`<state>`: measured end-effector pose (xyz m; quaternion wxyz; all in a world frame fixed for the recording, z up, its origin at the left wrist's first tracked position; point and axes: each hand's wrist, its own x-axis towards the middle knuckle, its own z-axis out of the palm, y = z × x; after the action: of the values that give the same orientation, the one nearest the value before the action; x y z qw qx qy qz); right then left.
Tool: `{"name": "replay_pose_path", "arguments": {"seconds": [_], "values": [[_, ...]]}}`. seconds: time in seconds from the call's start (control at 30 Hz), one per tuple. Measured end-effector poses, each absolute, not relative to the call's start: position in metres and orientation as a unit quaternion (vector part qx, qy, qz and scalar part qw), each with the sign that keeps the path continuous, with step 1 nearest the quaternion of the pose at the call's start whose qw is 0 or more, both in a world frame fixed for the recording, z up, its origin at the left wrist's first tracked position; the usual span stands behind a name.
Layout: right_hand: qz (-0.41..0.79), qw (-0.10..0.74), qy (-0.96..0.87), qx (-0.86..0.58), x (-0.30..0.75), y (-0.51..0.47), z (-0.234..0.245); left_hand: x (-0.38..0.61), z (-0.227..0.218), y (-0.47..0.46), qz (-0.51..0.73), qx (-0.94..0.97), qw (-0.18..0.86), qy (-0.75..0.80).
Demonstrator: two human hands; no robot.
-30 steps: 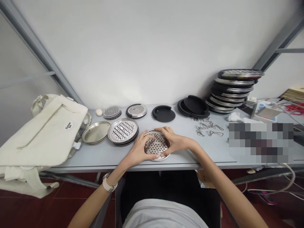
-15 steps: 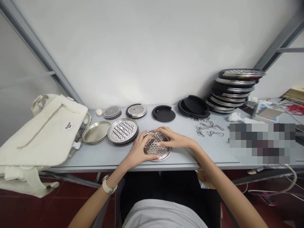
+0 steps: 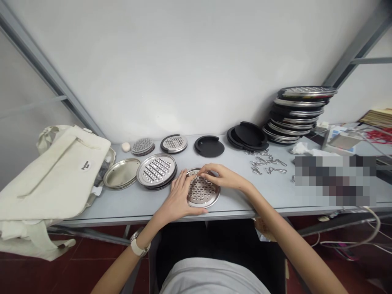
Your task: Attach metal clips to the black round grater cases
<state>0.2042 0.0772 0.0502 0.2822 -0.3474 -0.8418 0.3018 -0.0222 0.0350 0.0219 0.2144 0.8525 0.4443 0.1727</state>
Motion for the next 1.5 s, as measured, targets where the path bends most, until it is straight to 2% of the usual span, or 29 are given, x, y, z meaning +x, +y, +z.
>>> {"name": "replay_pose_path", "arguments": {"seconds": [0.27,0.37,0.5,0.63,1.03,1.5], "values": [[0.239,0.227,-0.873,-0.358,0.204,0.064,0.062,-0.021,0.016,0.034,0.185,0.849,0.191,0.457],[0.209,0.244,-0.874,-0.364,0.195,0.059,0.062,-0.021,0.016,0.034,0.187,0.846,0.199,0.459],[0.177,0.308,-0.866,-0.353,0.176,0.049,0.052,-0.02,0.015,0.035,0.188,0.843,0.202,0.461],[0.105,0.284,-0.882,-0.36,0.168,0.036,0.033,-0.021,0.013,0.036,0.184,0.842,0.199,0.466],[0.026,0.29,-0.891,-0.348,0.17,0.028,0.02,-0.021,0.009,0.036,0.181,0.849,0.182,0.461],[0.034,0.306,-0.877,-0.37,0.17,0.028,0.019,-0.022,0.006,0.037,0.185,0.856,0.159,0.456]]}}
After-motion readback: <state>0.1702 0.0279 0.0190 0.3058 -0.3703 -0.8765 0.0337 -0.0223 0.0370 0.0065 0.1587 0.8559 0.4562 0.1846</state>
